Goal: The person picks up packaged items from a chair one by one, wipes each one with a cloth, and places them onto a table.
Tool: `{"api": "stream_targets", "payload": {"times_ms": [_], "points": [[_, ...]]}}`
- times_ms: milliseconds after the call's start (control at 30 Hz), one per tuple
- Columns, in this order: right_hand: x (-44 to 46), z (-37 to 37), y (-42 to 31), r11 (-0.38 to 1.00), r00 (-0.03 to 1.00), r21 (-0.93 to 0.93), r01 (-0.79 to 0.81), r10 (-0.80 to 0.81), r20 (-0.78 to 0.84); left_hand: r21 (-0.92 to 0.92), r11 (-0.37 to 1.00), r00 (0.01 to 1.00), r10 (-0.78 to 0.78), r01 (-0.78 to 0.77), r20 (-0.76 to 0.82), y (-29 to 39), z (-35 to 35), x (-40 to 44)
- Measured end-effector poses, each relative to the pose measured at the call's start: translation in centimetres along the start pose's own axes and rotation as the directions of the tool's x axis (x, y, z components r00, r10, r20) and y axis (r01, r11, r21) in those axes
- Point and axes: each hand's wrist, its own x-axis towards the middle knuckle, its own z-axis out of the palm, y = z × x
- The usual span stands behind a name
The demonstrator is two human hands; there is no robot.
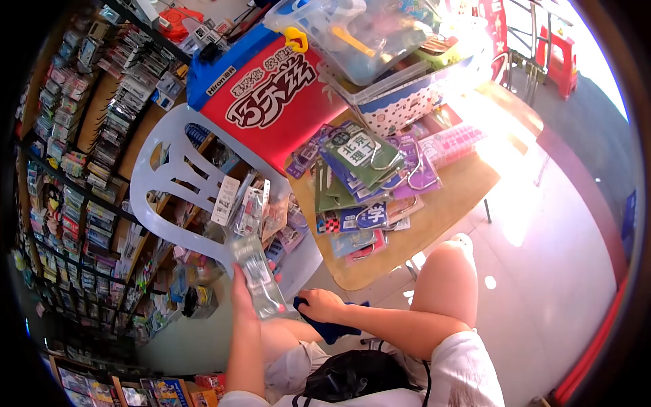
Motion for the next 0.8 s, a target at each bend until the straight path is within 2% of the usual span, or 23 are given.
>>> {"api": "stream_targets", "payload": {"times_ms": [67, 167, 233, 300, 367, 467, 533, 633, 700, 733, 800], "points": [[0.0, -0.4, -0.1, 0.999, 0.999, -0.013, 0.033, -0.033, -0.028, -0.014, 0.985, 0.982, -0.168, 0.17, 0.089, 2.5, 1.8, 2.8], [0.1, -0.8, -0.1, 0.997, 0.996, -0.029, 0.066, -0.068, -0.064, 0.084, 0.974, 0.936, -0.223, 0.208, 0.272, 3.6, 3.2, 9.5], [0.2, -0.6, 0.0, 0.996, 0.992, -0.029, 0.082, -0.085, -0.099, 0.254, 0.965, 0.955, -0.128, 0.059, 0.267, 4.8, 6.5, 12.0], [0.0, -1.0, -0.5, 0.997, 0.995, -0.027, 0.066, -0.068, -0.074, 0.448, 0.889, 0.973, -0.009, -0.098, 0.23, 5.1, 7.3, 18.2], [-0.2, -1.2, -0.7, 0.998, 0.997, -0.021, 0.067, -0.068, -0.041, 0.69, 0.66, 0.954, 0.177, -0.298, 0.242, 6.1, 10.7, 20.5], [0.0, -1.5, -0.8, 0.998, 0.998, -0.019, 0.068, -0.068, -0.009, 0.699, 0.657, 0.944, 0.057, -0.281, 0.326, 6.8, 15.6, 21.9], [-0.1, -1.6, -0.9, 0.996, 0.996, -0.013, 0.083, -0.083, -0.021, 0.738, 0.536, 0.901, 0.113, -0.411, 0.42, 6.1, 17.3, 23.9], [0.3, -1.9, -0.8, 0.997, 0.995, -0.004, 0.078, -0.078, -0.064, 0.711, 0.304, 0.765, 0.377, -0.634, 0.522, 5.8, 17.8, 26.3], [0.4, -2.2, -1.0, 0.998, 0.996, 0.003, 0.068, -0.068, -0.058, 0.681, 0.388, 0.777, 0.424, -0.62, 0.466, 7.3, 16.4, 26.3], [0.4, -2.3, -1.0, 0.998, 0.996, 0.009, 0.068, -0.067, -0.066, 0.716, 0.336, 0.779, 0.419, -0.611, 0.468, 8.3, 14.7, 26.2], [0.4, -2.2, -1.1, 0.998, 0.996, 0.006, 0.064, -0.064, -0.061, 0.792, 0.316, 0.838, 0.359, -0.522, 0.41, 10.2, 10.7, 25.1]]}}
